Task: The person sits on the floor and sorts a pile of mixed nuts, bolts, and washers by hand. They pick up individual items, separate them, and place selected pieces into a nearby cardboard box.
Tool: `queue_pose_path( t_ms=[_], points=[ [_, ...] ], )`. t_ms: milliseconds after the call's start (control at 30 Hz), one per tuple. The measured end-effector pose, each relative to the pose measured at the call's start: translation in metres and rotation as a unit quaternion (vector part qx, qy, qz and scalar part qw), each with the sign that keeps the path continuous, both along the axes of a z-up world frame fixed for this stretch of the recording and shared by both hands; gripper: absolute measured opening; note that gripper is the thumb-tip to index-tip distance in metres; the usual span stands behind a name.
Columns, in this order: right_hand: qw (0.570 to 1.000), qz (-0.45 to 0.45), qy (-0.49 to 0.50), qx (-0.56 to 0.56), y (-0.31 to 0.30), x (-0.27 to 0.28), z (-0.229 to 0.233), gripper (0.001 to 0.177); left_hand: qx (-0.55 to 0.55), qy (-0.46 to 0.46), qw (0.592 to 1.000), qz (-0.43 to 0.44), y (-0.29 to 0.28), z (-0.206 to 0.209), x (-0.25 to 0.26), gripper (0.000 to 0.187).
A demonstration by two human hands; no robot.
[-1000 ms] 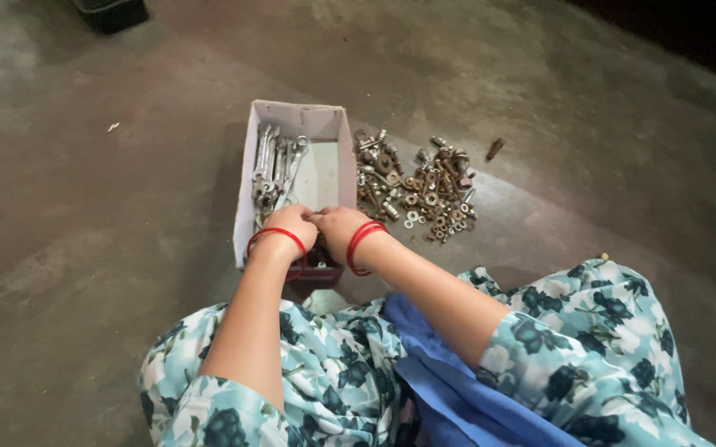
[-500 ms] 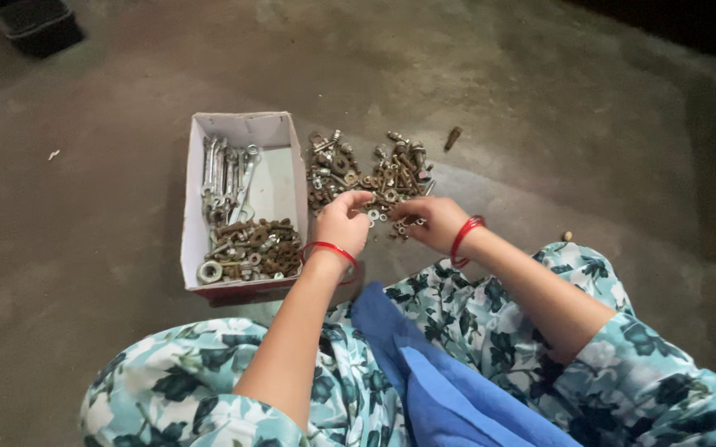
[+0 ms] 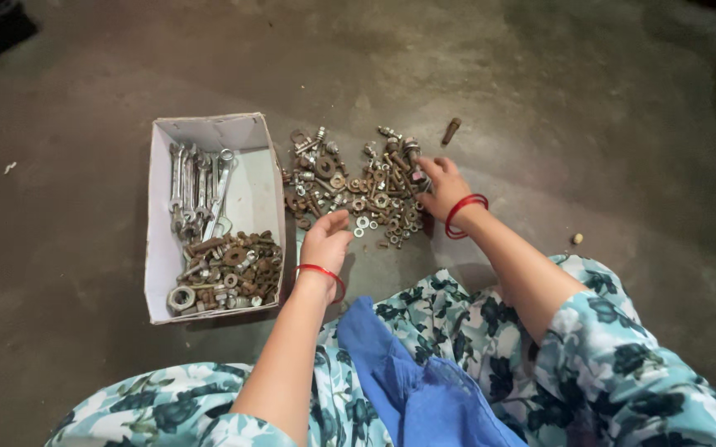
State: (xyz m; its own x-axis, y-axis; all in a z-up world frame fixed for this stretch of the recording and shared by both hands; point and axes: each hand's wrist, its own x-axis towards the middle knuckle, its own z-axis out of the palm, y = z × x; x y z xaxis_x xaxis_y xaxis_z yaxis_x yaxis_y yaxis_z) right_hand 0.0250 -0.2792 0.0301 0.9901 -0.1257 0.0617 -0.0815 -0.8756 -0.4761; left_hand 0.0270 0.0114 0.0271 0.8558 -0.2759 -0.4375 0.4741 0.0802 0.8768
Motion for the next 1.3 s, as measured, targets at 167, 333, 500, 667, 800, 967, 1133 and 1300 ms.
queue_pose_path(
  t_ms=[167, 333, 500, 667, 800, 967, 1133, 1300],
  points=[
    [0.999, 0.048, 0.009, -0.008, 0.009, 0.023, -0.022, 0.062, -0.004, 0.055, 0.998, -0.011, 0.005, 0.006, 0.003, 0.048],
    [0.989, 0.135, 0.060, 0.031, -0.001, 0.030, -0.015, 0.054, -0.029, 0.091, 0.995, -0.010, 0.007, 0.007, 0.005, 0.048],
    [0.997, -0.058, 0.020, -0.053, -0.042, 0.056, -0.005, 0.046, -0.038, 0.112, 0.993, -0.012, 0.009, 0.001, 0.003, 0.047],
    [0.990, -0.106, -0.013, -0.095, -0.078, 0.078, -0.036, 0.062, -0.039, 0.114, 0.993, -0.010, 0.012, -0.004, 0.005, 0.046],
    [0.993, -0.009, -0.009, -0.121, -0.084, 0.081, -0.061, 0.053, -0.046, 0.122, 0.991, -0.010, 0.012, -0.005, 0.006, 0.045],
    [0.993, 0.031, 0.016, -0.113, -0.041, 0.084, -0.051, 0.027, -0.054, 0.123, 0.991, -0.013, 0.011, 0.000, 0.007, 0.044],
    [0.984, 0.010, -0.109, -0.141, -0.015, 0.085, -0.035, 0.046, -0.060, 0.136, 0.989, -0.001, 0.014, 0.002, 0.004, 0.044],
    [0.992, 0.073, -0.067, -0.077, -0.011, 0.080, -0.045, 0.041, -0.083, 0.128, 0.988, 0.000, 0.011, 0.000, 0.007, 0.044]
  ],
)
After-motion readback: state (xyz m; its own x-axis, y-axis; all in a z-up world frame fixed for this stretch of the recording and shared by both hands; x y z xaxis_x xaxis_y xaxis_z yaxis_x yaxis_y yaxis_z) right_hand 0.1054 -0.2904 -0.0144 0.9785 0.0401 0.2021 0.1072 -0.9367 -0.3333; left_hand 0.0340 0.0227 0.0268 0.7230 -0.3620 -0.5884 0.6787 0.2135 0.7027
